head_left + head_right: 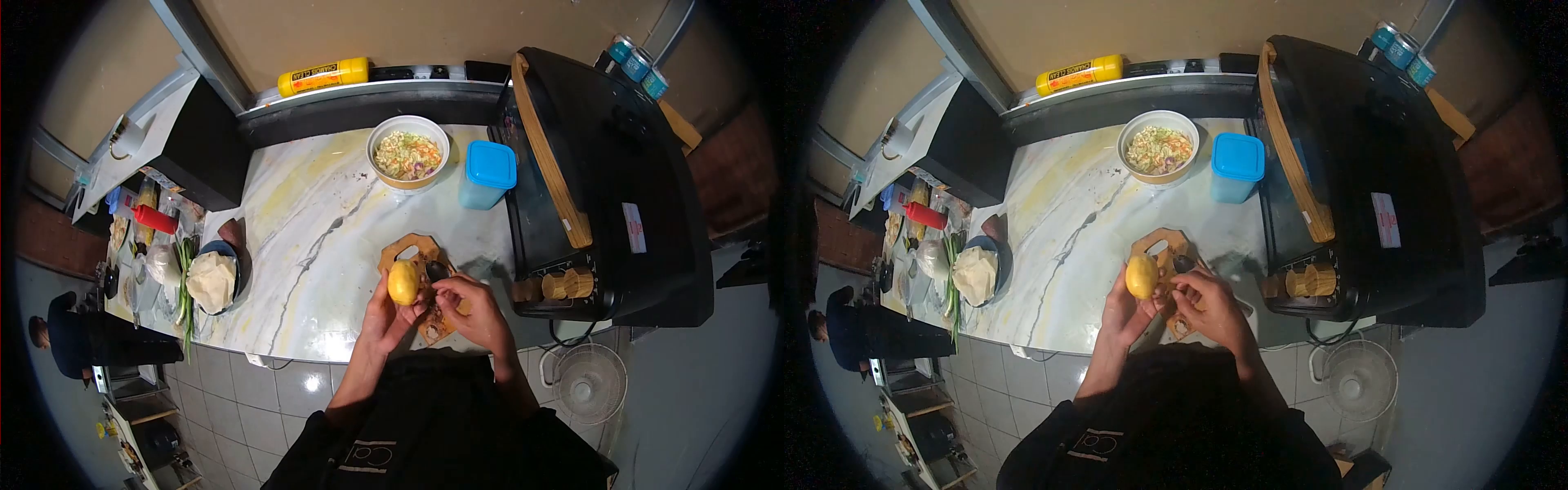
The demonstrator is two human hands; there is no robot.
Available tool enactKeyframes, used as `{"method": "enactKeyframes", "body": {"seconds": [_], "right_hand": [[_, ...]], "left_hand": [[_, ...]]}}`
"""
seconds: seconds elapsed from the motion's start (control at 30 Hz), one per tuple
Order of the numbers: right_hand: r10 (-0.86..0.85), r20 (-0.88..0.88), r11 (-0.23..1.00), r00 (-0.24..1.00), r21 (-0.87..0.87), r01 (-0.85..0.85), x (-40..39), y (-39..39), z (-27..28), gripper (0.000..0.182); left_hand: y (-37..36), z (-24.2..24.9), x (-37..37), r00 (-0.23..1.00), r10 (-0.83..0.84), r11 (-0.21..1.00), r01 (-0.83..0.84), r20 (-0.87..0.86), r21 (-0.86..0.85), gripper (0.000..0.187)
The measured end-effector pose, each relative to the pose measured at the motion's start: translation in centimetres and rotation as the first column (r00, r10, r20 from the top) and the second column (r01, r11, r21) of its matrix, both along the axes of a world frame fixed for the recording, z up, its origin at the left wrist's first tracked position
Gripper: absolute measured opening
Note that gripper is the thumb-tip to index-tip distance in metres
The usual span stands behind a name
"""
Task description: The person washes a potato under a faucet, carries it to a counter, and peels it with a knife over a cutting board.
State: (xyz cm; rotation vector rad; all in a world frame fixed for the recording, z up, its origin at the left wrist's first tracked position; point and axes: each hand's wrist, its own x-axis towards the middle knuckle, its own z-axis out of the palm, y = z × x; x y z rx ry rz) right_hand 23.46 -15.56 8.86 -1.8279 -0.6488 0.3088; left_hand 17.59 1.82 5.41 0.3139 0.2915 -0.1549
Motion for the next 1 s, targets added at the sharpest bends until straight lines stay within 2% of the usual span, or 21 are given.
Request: {"method": "enactKeyframes", "body": {"seconds": [0.07, 0.1, 0.13, 0.23, 0.27, 0.37, 0.57, 0.6, 0.7, 0.8, 0.9, 1.0], "right_hand": [[-0.012, -0.020, 1.000, 1.000, 0.017, 0.012, -0.4, 0.5, -0.2, 0.013], [-0.017, -0.031, 1.000, 0.999, 0.026, 0.017, -0.4, 0.6, -0.5, 0.013], [-0.043, 0.046, 0.998, 0.998, 0.055, 0.040, -0.3, 0.7, -1.0, 0.011], [-0.029, 0.028, 0.999, 0.999, -0.021, 0.030, 0.1, 0.0, -1.4, 0.008], [-0.037, 0.047, 0.999, 0.998, 0.002, 0.037, 0.1, -0.1, -1.6, 0.008], [-0.061, 0.053, 0.995, 0.997, 0.083, 0.056, -0.2, 0.1, -1.1, 0.016], [-0.047, -0.064, 0.992, 0.997, 0.112, 0.054, -1.1, 1.2, -0.1, 0.042], [-0.052, -0.001, 0.993, 0.999, 0.106, 0.052, -1.1, 1.3, -0.6, 0.043], [-0.047, 0.028, 0.993, 0.999, 0.108, 0.044, -1.4, 1.6, -0.9, 0.045], [-0.054, 0.000, 0.979, 0.999, 0.198, 0.053, -1.6, 1.8, -1.2, 0.034], [-0.046, -0.192, 0.920, 0.980, 0.374, 0.117, -1.9, 2.5, -1.5, 0.019], [-0.031, -0.173, 0.902, 0.984, 0.419, 0.102, -1.5, 3.1, -1.2, 0.015]], "left_hand": [[-0.2, -0.1, -0.1, 0.997, 0.033, 0.984, -0.020, -0.070, 0.175, 0.047], [-0.1, 0.1, -0.2, 0.998, 0.031, 0.977, -0.019, -0.053, 0.211, 0.045], [0.0, 0.3, -0.3, 0.999, 0.030, 0.969, -0.020, -0.037, 0.246, 0.043], [0.1, 0.2, -0.5, 0.997, 0.075, 0.937, -0.063, -0.022, 0.342, 0.039], [0.0, 0.2, -0.5, 0.995, 0.095, 0.925, -0.081, -0.021, 0.372, 0.038], [0.0, 0.8, -0.4, 0.994, 0.105, 0.928, -0.094, -0.010, 0.360, 0.032], [-0.1, -0.5, -0.7, 0.991, 0.116, 0.904, -0.134, 0.069, 0.407, 0.025], [0.0, -0.4, -0.7, 0.989, 0.131, 0.901, -0.149, 0.071, 0.408, 0.026], [0.0, -0.1, -0.9, 0.984, 0.159, 0.887, -0.180, 0.083, 0.425, 0.029], [0.5, 0.3, -1.2, 0.983, 0.141, 0.871, -0.181, 0.120, 0.457, 0.030], [0.6, 0.2, -1.7, 0.975, 0.113, 0.860, -0.192, 0.190, 0.473, 0.031], [0.4, 0.4, -2.3, 0.964, 0.129, 0.830, -0.233, 0.232, 0.507, 0.029]]}}
